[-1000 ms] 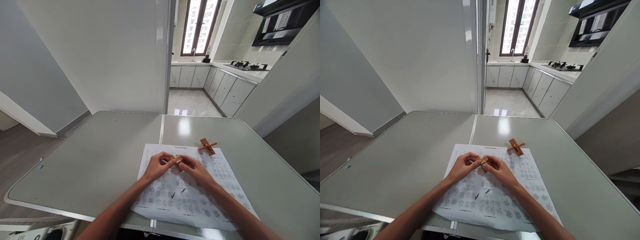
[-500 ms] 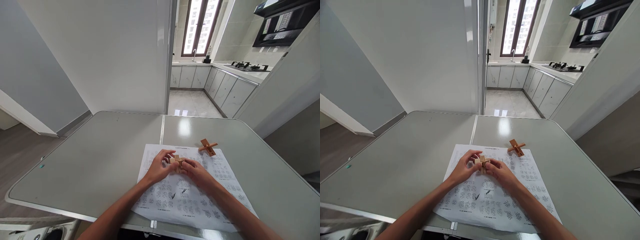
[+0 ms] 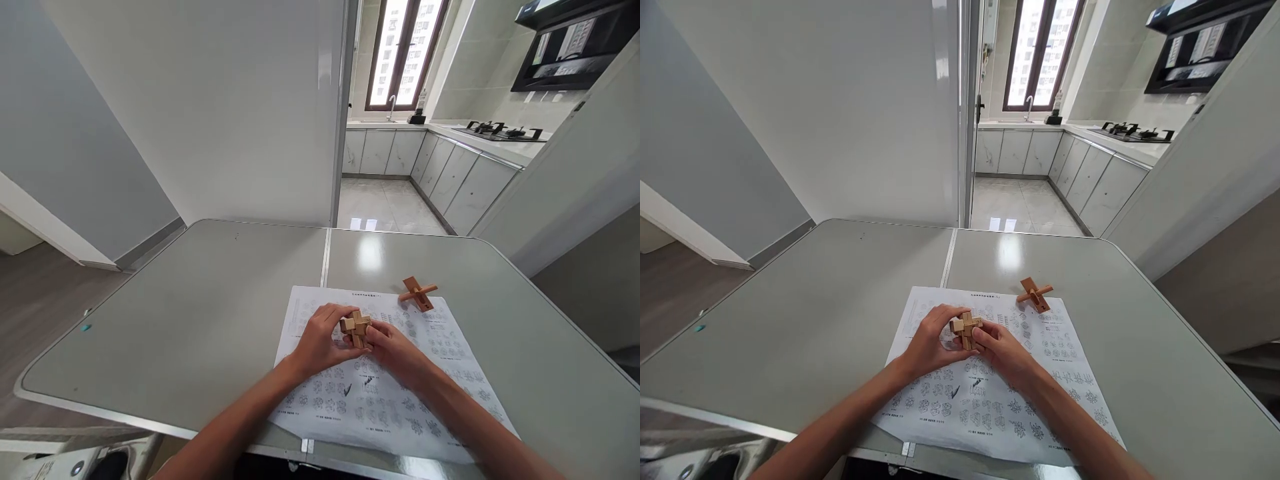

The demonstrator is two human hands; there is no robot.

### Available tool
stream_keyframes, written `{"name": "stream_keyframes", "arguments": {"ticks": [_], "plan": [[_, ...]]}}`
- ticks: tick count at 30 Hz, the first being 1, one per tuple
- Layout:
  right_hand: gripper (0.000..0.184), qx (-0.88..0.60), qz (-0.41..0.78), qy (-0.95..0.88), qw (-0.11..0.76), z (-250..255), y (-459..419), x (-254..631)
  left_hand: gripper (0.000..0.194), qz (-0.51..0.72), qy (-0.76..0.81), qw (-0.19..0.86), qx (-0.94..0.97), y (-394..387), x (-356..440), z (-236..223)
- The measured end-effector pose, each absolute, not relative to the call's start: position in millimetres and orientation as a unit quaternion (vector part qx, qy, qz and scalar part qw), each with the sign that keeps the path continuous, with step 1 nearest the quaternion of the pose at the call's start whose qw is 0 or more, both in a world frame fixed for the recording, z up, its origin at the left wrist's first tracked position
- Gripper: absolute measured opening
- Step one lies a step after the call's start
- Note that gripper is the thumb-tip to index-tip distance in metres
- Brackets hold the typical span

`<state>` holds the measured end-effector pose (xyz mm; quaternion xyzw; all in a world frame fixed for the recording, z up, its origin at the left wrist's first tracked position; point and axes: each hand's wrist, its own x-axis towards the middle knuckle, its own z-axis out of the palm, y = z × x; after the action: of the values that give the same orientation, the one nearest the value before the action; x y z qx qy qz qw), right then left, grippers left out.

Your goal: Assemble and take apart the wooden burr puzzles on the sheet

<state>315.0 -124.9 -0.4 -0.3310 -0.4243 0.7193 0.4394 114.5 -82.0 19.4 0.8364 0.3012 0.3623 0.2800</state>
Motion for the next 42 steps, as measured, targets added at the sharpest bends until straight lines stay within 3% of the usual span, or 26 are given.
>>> {"name": "stream_keyframes", "arguments": {"ticks": [7,19,42], "plan": [[0.051,-0.342,0.699,-0.416,0.47,4.3,-128.7,315.9,0.062,0.374,0.321,0.304,0.816,-82.1,112.4,21.2],[0.041,-0.439,0.492,-0.575,0.484,-3.9,-123.3,319.2,0.068,0.384,0.299,0.351,0.8,-80.8,110.7,21.0],[0.044,-0.392,0.588,-0.583,0.401,-8.7,-122.3,325.3,0.073,0.376,0.209,0.273,0.86,-75.2,103.8,12.2]]}}
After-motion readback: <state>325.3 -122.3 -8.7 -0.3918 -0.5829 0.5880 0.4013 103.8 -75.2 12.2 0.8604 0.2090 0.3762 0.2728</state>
